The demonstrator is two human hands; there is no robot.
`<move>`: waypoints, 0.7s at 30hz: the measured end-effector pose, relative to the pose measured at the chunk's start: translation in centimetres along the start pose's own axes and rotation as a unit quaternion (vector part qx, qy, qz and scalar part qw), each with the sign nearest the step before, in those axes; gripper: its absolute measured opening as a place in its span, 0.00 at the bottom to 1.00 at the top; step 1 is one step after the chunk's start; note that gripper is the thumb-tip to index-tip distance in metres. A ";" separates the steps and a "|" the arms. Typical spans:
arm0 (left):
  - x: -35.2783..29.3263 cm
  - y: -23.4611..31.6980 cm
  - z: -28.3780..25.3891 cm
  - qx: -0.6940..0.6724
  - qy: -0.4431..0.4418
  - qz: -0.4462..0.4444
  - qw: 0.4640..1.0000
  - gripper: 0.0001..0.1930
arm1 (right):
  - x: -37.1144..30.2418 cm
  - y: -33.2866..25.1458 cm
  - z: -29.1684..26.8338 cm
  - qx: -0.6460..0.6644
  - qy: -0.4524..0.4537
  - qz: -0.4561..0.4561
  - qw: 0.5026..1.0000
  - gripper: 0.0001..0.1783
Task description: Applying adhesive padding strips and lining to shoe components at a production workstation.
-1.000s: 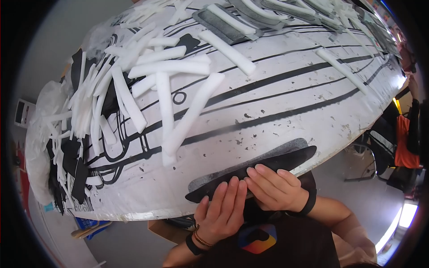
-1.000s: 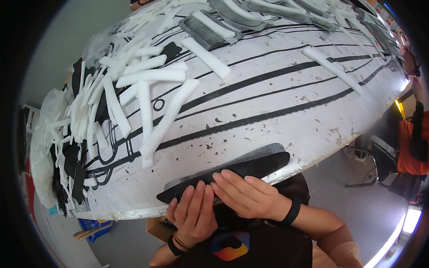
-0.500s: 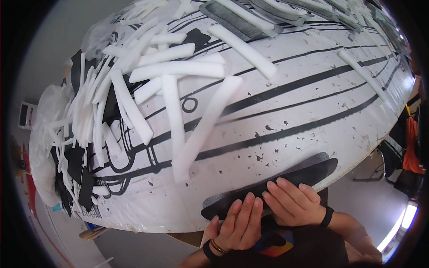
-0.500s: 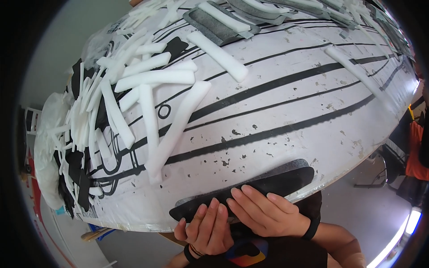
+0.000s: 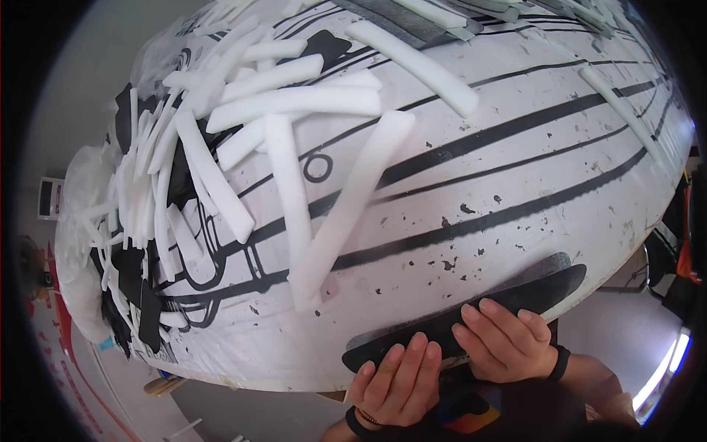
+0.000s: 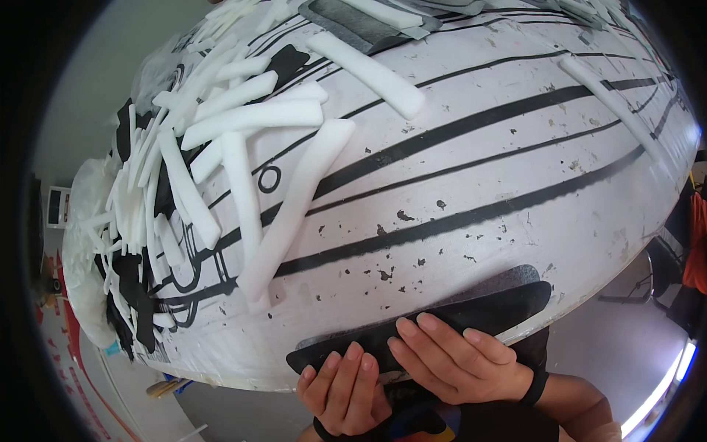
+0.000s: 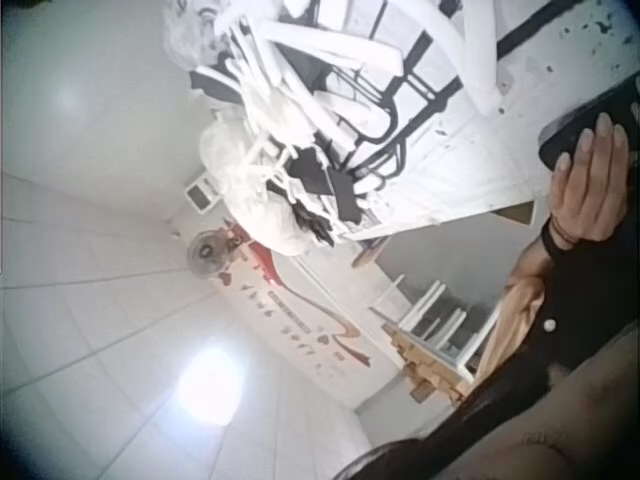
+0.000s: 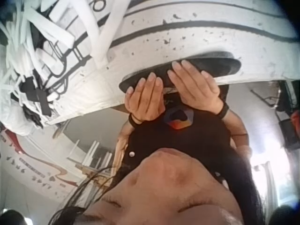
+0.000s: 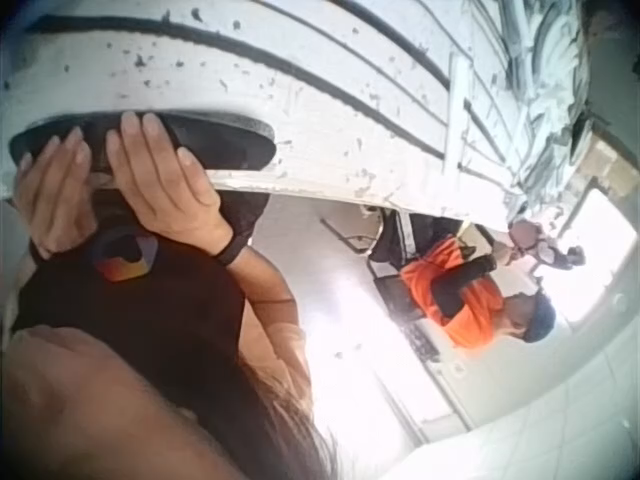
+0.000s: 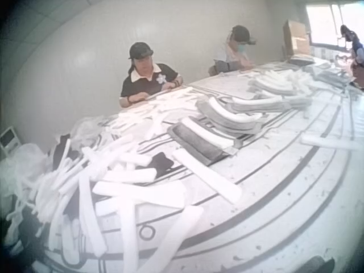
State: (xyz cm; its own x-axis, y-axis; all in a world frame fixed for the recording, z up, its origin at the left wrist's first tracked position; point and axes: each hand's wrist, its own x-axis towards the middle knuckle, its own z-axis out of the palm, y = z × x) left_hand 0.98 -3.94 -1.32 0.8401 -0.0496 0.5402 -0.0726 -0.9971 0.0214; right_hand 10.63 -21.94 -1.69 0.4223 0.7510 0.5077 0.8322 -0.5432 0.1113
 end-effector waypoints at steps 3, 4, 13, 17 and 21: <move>0.1 -0.1 -0.1 0.000 -0.007 0.006 1.000 0.14 | 0.1 -0.2 -0.1 0.006 0.004 0.006 1.000 0.16; 0.0 -0.1 -0.1 0.001 -0.007 0.006 1.000 0.14 | -0.1 -0.3 -0.2 -0.005 -0.010 0.014 1.000 0.16; -2.1 -0.6 0.2 0.068 0.026 -0.033 0.997 0.16 | 0.0 -0.6 0.1 -0.018 -0.024 0.030 0.999 0.16; -2.3 -0.7 -0.1 0.062 0.023 -0.035 0.997 0.16 | -0.1 -0.5 -0.2 -0.023 -0.028 0.034 0.999 0.16; -2.3 -0.2 0.8 0.045 0.074 -0.064 0.994 0.14 | -0.2 -0.4 -0.1 -0.025 -0.022 0.031 0.999 0.16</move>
State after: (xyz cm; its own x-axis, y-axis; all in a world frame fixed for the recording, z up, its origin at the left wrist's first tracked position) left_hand -0.49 -3.71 -3.19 0.7506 0.0804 0.6559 0.0833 -0.9962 0.0269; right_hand 10.15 -21.86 -1.76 0.4884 0.7310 0.4766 0.7860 -0.6058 0.1238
